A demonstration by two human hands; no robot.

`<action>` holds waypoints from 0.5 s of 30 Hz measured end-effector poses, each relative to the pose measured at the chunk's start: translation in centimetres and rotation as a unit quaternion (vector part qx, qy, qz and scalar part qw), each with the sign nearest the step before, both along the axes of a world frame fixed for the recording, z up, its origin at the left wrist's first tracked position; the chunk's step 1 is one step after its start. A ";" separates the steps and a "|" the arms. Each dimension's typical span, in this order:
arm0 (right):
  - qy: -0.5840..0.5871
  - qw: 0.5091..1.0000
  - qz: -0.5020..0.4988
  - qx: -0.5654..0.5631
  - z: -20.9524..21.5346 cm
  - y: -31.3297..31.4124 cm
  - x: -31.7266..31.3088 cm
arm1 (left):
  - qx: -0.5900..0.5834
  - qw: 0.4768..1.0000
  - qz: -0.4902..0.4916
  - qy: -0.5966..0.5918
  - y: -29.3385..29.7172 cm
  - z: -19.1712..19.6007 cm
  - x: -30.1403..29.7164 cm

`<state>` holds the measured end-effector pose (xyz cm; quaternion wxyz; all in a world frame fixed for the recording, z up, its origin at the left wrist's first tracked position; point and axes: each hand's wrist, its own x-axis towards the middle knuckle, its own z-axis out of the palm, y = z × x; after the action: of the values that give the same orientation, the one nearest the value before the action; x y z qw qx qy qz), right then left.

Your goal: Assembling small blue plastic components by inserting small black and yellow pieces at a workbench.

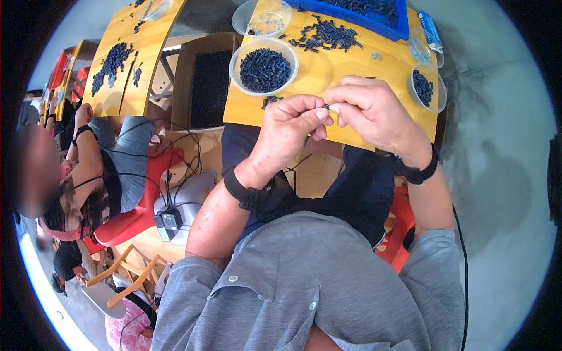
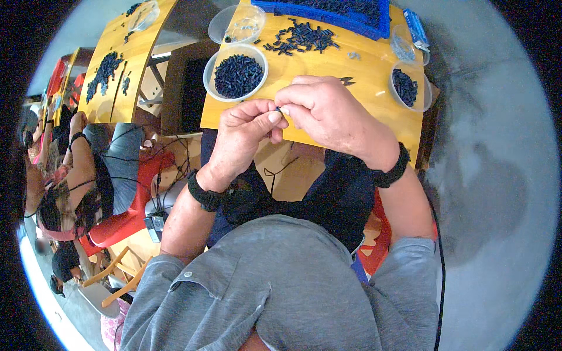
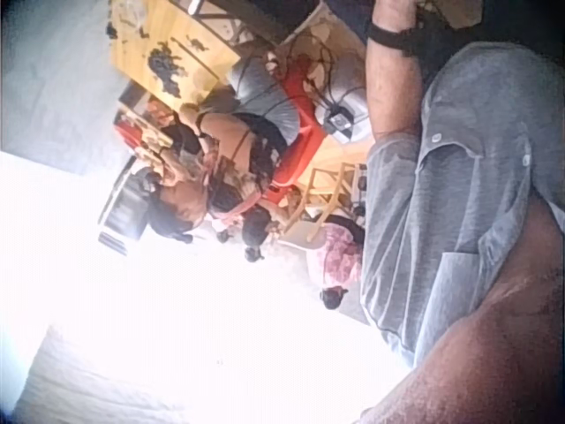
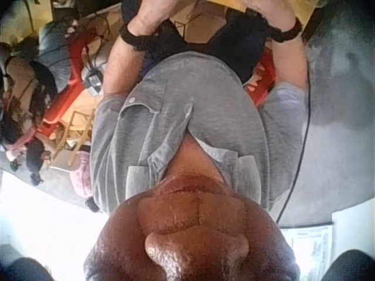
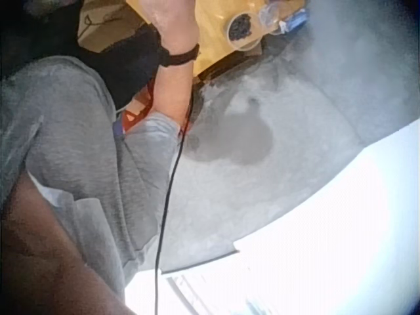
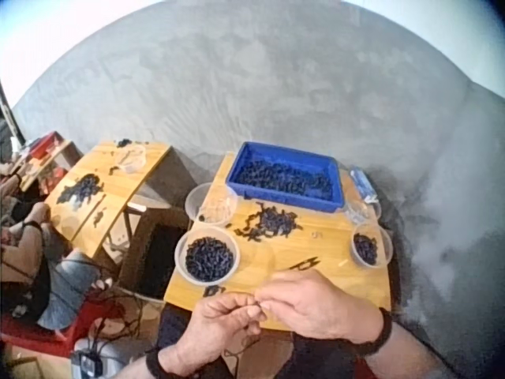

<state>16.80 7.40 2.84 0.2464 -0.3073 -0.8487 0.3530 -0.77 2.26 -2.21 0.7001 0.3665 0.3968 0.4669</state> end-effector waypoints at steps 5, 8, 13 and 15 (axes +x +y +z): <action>0.068 0.993 -0.075 -0.067 0.2 -1.6 0.1 | 0.018 0.999 -0.006 -0.031 0.1 0.5 0.3; 0.150 0.979 -0.115 -0.076 -0.4 -2.1 0.3 | 0.022 0.999 -0.016 -0.033 0.0 1.1 0.6; 0.145 0.985 -0.089 -0.021 -1.0 -2.2 0.4 | 0.035 0.998 -0.021 -0.043 0.0 0.5 0.6; 0.138 0.987 -0.086 0.000 -0.9 -2.2 0.4 | 0.030 0.998 -0.021 -0.048 0.0 0.4 0.6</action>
<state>17.19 5.18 1.97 0.3905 -0.3279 -0.7769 0.3694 -0.14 2.23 -1.78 0.7165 0.3727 0.3409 0.4811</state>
